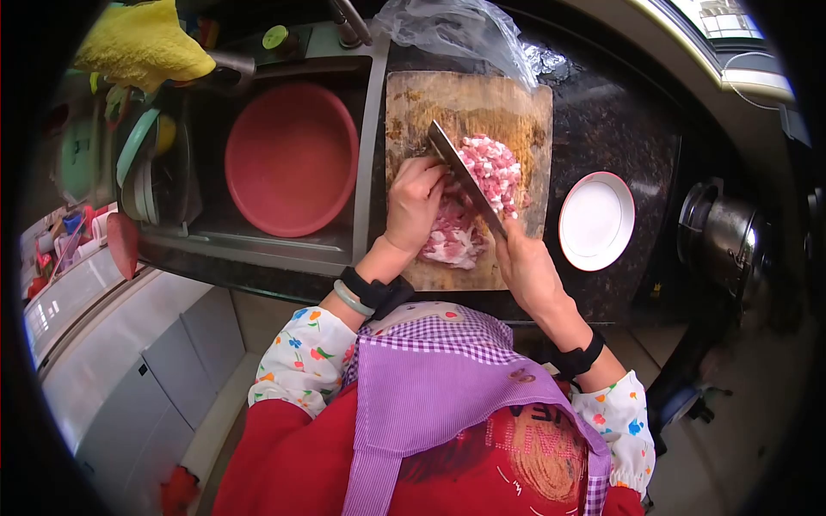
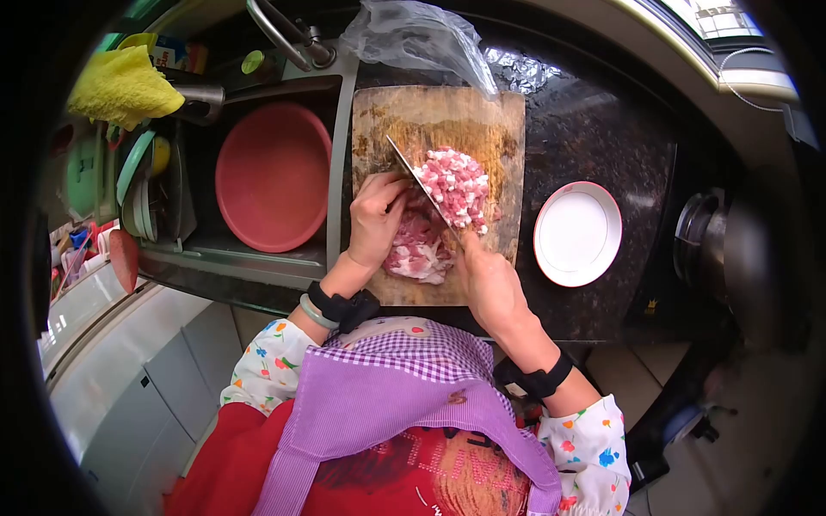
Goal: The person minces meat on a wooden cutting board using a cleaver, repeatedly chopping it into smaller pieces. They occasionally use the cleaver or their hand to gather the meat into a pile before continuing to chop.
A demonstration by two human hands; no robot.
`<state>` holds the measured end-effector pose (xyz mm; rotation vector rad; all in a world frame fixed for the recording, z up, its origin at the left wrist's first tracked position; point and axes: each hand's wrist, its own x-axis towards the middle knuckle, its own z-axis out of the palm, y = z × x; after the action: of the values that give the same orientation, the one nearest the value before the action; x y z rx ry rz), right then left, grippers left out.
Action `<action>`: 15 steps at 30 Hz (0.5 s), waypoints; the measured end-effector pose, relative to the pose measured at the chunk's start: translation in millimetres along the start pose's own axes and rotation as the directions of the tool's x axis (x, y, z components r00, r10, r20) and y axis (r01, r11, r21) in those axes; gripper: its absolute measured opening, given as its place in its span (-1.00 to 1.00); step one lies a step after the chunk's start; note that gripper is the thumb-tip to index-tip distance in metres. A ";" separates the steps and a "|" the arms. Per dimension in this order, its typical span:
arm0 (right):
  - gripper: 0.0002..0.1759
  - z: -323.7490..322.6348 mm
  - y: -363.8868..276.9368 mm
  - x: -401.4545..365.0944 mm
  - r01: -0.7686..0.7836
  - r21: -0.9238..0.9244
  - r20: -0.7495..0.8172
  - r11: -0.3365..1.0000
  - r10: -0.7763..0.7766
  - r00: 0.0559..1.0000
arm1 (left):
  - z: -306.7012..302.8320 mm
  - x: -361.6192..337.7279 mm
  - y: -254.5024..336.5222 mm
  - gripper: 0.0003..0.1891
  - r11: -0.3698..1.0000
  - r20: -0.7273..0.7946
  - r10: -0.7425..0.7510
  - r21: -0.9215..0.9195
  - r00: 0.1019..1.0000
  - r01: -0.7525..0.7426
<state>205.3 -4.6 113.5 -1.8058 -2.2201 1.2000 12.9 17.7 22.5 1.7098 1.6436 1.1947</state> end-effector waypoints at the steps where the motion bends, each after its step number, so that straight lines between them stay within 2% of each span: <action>1: -0.87 1.4 -0.4 0.1 -0.005 0.036 0.004 0.999 0.005 1.000 | 0.1 0.5 1.2 -0.81 1.000 0.000 -0.005 0.000 1.000 0.005; 6: -0.85 14.2 -0.2 15.3 -0.018 0.109 0.018 0.994 0.016 1.000 | 0.1 1.0 -0.1 -0.81 0.998 0.043 0.033 0.054 0.999 -0.036; 8: -0.84 32.5 0.7 47.9 0.107 0.114 -0.163 0.988 -0.088 0.983 | 2.3 -1.5 -1.1 -0.81 0.996 0.069 0.070 0.046 0.995 -0.073; 11: -0.86 29.0 -5.9 66.8 0.085 0.201 -0.172 0.976 -0.050 0.984 | -0.4 -7.2 -0.2 -0.78 0.988 0.145 0.138 0.052 0.980 -0.147; 12: -0.87 27.5 -3.8 67.0 0.175 0.228 -0.265 0.958 -0.112 0.958 | -0.7 -5.4 1.4 -0.77 0.989 0.152 0.137 0.025 0.979 -0.142; 15: -0.87 17.5 -1.9 47.0 0.241 0.247 -0.304 0.938 -0.161 0.939 | -10.0 -3.2 1.3 -0.73 0.990 0.162 0.139 -0.006 0.977 -0.140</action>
<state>180.3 25.8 82.5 -1.4897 -1.9120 1.0774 5.6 12.2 27.8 1.8992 1.4531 1.0817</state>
